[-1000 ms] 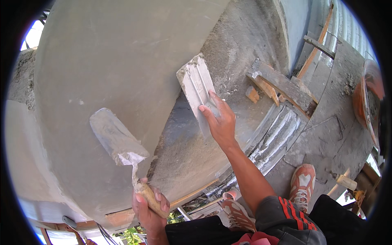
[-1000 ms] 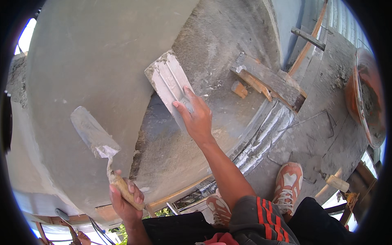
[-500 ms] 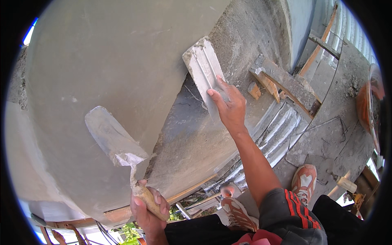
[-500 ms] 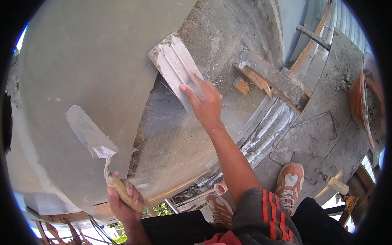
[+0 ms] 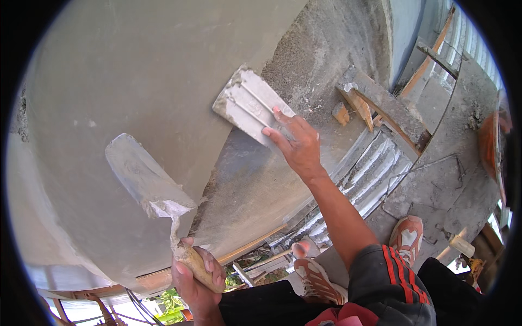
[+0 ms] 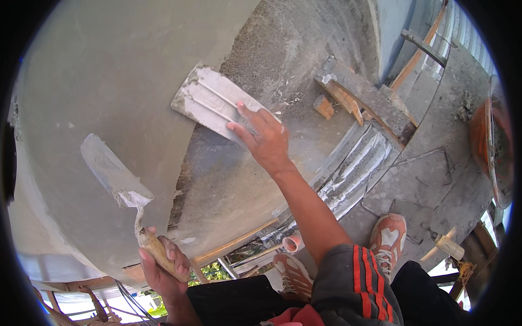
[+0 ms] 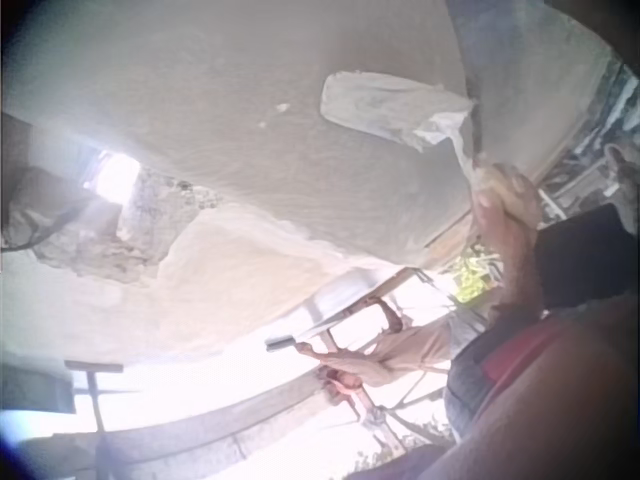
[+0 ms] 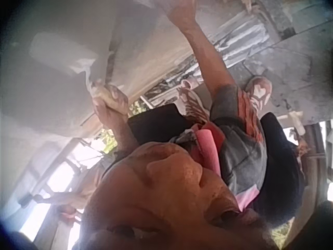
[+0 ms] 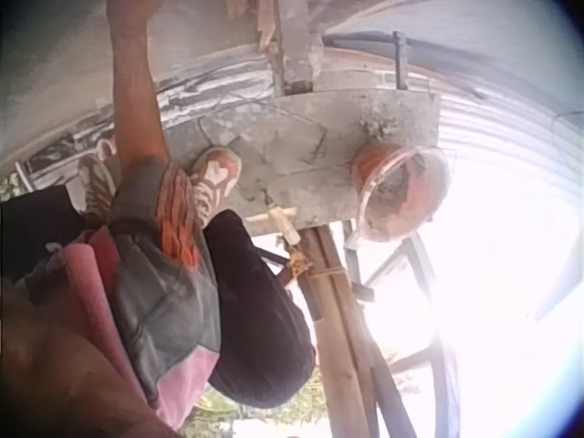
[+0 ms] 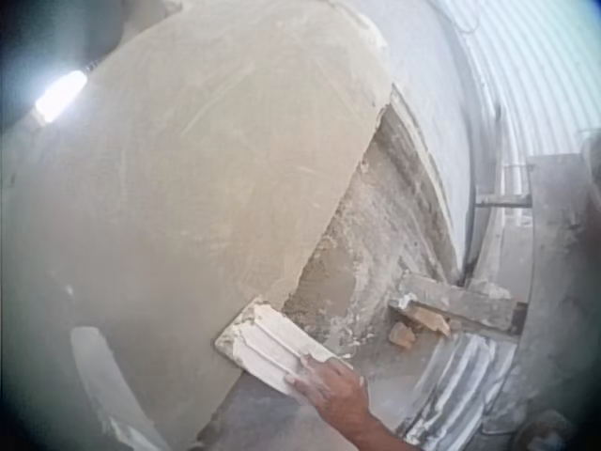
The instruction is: The person applies wet cement to a ceiling using a trowel and a finishing float, smoothing the surface in repeated strokes. They scoop material from a nearby bucket and continue spreading and leveling the plaster across the ceiling area.
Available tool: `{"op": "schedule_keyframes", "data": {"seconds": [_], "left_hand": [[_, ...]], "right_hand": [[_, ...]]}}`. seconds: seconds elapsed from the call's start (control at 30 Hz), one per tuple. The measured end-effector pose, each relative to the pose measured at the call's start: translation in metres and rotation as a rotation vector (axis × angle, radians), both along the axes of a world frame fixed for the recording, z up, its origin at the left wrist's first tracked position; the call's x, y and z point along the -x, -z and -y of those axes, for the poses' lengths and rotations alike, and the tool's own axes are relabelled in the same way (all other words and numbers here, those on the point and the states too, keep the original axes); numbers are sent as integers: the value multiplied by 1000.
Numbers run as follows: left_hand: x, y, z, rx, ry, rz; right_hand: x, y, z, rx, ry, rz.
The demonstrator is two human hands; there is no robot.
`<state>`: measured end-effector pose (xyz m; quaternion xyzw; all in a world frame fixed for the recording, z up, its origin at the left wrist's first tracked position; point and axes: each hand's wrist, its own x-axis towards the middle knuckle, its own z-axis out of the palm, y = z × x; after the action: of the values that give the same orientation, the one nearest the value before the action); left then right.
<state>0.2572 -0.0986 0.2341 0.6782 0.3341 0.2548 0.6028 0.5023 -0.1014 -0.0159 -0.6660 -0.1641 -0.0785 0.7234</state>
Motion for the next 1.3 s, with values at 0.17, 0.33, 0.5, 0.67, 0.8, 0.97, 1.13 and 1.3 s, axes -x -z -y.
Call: {"op": "schedule_keyframes", "data": {"seconds": [0.17,0.33,0.5,0.67,0.8,0.97,1.13,1.3], "left_hand": [[5,-1,-3,-20,52,13],[10,-2,1,27,-14,29],[14,-5,1,31,-40,57],[22,-6,-1,26,-39,70],[24,-6,-2,66,-37,80],[24,-6,-5,58,-61,65],[31,-3,-9,89,-64,94],[27,-5,-10,103,-82,77]], "right_hand": [[57,8,-11,-541,-231,-264],[50,7,-23,-1339,-540,-906],[31,-11,-50,-1464,-661,-817],[24,-22,-62,-1352,-654,-798],[44,-14,-78,-1213,-697,-862],[106,-12,-80,-1164,-727,-986],[36,-32,-41,-1257,-564,-935],[11,-20,-54,-1177,-619,-834]]}}
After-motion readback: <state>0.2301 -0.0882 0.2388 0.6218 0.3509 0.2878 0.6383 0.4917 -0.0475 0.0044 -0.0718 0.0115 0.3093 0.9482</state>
